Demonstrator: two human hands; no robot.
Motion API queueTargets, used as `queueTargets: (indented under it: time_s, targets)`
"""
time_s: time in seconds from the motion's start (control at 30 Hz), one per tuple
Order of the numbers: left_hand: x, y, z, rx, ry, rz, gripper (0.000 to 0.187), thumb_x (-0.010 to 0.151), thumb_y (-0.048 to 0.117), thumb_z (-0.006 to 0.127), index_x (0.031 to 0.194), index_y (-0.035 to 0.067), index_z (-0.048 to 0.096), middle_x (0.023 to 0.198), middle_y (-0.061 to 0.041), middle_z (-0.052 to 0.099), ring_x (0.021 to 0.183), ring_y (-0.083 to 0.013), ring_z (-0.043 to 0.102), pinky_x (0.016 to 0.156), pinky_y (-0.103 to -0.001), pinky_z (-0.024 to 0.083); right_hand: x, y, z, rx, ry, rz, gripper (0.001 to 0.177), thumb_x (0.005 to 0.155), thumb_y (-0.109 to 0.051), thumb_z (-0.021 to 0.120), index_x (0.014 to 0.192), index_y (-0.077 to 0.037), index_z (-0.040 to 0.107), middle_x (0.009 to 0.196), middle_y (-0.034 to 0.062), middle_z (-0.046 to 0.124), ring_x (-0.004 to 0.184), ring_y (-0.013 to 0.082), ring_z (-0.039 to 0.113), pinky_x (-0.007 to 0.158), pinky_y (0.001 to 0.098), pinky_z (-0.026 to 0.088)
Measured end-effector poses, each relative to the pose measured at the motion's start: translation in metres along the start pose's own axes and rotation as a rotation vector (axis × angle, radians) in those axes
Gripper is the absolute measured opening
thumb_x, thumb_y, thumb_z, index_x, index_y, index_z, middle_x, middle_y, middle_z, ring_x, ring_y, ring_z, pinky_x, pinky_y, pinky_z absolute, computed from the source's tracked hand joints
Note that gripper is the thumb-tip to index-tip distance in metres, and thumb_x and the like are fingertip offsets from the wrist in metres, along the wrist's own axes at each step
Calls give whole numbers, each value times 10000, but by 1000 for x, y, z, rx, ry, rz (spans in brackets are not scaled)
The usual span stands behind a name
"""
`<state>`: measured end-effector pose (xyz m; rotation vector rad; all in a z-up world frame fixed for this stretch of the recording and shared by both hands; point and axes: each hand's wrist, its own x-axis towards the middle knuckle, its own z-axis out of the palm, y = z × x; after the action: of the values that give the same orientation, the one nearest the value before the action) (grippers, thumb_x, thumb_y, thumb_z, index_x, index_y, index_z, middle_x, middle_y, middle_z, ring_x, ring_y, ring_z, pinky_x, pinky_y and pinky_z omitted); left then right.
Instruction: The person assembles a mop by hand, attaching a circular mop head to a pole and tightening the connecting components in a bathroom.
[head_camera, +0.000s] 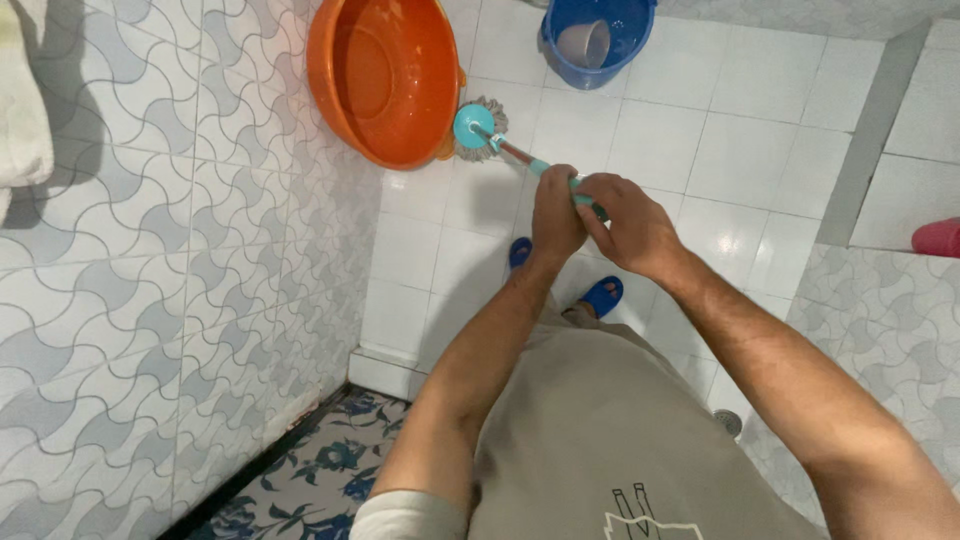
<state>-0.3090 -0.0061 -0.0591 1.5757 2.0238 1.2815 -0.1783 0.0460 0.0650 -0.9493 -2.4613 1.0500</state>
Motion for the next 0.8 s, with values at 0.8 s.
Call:
queueTargets:
  time_s: [0.8]
  targets:
    - [116, -66, 8, -228, 15, 89, 367, 863, 133, 723, 1190, 41, 584, 1222, -180, 635, 1251, -407, 558, 1191, -463, 382, 149, -4, -20, -151, 40, -130, 219, 891, -131, 771, 1052, -37, 657, 974, 151, 647, 846, 353, 640, 731, 461, 539]
